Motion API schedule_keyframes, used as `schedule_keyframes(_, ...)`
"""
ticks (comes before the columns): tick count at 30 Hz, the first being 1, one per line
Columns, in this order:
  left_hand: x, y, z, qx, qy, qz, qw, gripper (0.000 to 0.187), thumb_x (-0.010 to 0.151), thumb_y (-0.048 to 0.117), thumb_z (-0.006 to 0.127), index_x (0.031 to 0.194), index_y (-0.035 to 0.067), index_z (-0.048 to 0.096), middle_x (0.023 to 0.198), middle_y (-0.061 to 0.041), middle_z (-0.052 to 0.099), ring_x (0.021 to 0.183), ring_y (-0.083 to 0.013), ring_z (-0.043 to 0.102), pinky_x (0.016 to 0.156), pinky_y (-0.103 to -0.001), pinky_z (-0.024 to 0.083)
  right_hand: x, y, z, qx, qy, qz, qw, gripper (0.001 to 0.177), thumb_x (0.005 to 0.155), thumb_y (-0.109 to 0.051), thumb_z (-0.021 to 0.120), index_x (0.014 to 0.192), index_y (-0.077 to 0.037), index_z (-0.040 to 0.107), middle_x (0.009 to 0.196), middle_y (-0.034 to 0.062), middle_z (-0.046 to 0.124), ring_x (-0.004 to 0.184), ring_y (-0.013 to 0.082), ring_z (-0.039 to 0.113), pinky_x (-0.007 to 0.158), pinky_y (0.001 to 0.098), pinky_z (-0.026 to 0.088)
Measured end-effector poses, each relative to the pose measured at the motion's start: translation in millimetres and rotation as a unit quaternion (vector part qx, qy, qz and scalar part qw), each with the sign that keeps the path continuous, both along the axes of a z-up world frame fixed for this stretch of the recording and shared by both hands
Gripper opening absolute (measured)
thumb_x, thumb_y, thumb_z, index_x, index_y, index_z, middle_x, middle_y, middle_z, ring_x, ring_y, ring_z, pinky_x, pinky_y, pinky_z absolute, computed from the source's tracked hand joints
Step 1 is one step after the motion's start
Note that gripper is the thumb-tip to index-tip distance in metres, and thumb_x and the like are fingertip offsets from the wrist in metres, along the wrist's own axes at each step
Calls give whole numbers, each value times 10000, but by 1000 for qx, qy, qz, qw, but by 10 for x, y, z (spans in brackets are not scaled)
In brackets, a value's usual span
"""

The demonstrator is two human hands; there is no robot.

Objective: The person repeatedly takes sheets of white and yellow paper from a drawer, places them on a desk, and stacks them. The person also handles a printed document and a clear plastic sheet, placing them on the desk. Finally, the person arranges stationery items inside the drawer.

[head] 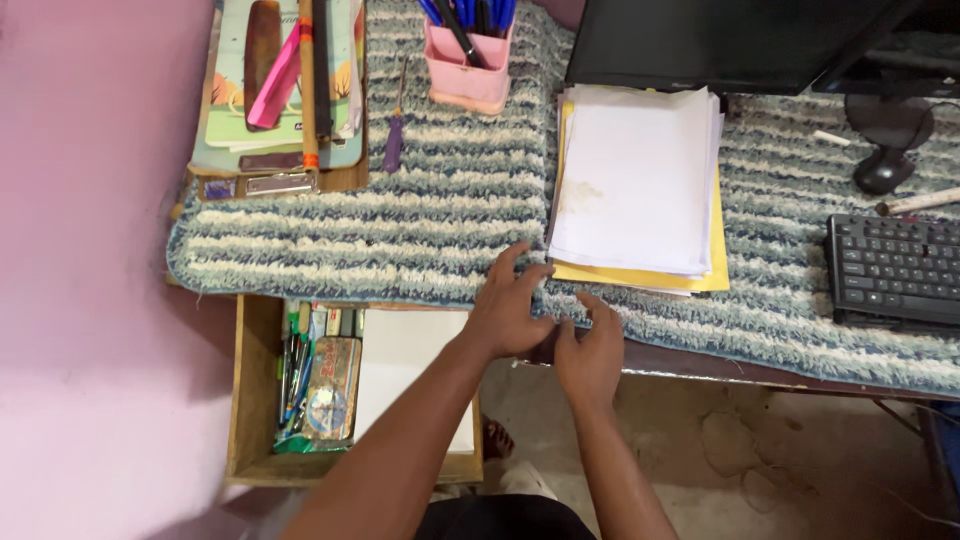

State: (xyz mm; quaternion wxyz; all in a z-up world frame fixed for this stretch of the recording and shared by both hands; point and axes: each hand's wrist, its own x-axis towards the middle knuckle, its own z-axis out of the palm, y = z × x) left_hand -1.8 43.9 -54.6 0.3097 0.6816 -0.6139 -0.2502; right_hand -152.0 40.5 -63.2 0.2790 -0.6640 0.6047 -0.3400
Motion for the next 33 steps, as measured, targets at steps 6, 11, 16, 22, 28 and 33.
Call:
schedule_keyframes(6,-96,428,38,-36,69,80,994,701,778,222,780,1420,84,537,1566,-192,326,1405,-408,394,1137,-496,388,90,250,-79,20,-17,45,999,354,874,-82,712,1223,-33,680,1186,170,698,1064,321,657,896,424,519)
schedule_keyframes(11,27,793,29,-42,102,118,987,648,863,261,749,1428,59,505,1563,-189,336,1393,-399,447,1101,-476,441,257,359,-86,98,-81,72,989,278,900,-91,698,1169,-20,696,1018,137,762,875,248,727,795,367,570)
schedule_keyframes(16,227,1169,62,7,23,163,986,632,891,252,744,1436,70,480,1555,-181,349,1374,-410,452,1006,-490,481,533,620,-160,184,-49,99,977,254,911,-121,679,1152,-65,737,982,118,791,821,226,754,740,369,579)
schedule_keyframes(22,453,1655,-139,106,34,279,954,668,852,197,735,1441,64,450,1517,-185,381,1213,-393,564,962,-471,517,834,916,-391,264,-55,148,952,342,864,-175,725,1199,-109,719,1126,85,783,910,204,777,812,339,592)
schedule_keyframes(28,688,2051,-540,156,74,355,919,682,818,187,764,1414,57,459,1408,-189,486,1261,-396,537,995,-461,498,1042,1100,-765,285,-53,171,942,488,847,-216,747,1311,-98,648,1291,122,711,1172,222,690,898,345,576)
schedule_keyframes(33,946,2123,-825,183,131,364,904,678,825,188,753,1425,77,455,1428,-172,486,1245,-357,582,979,-456,517,1150,1161,-931,312,-7,152,938,611,835,-269,760,1397,-107,585,1367,146,660,1279,256,625,919,373,557)
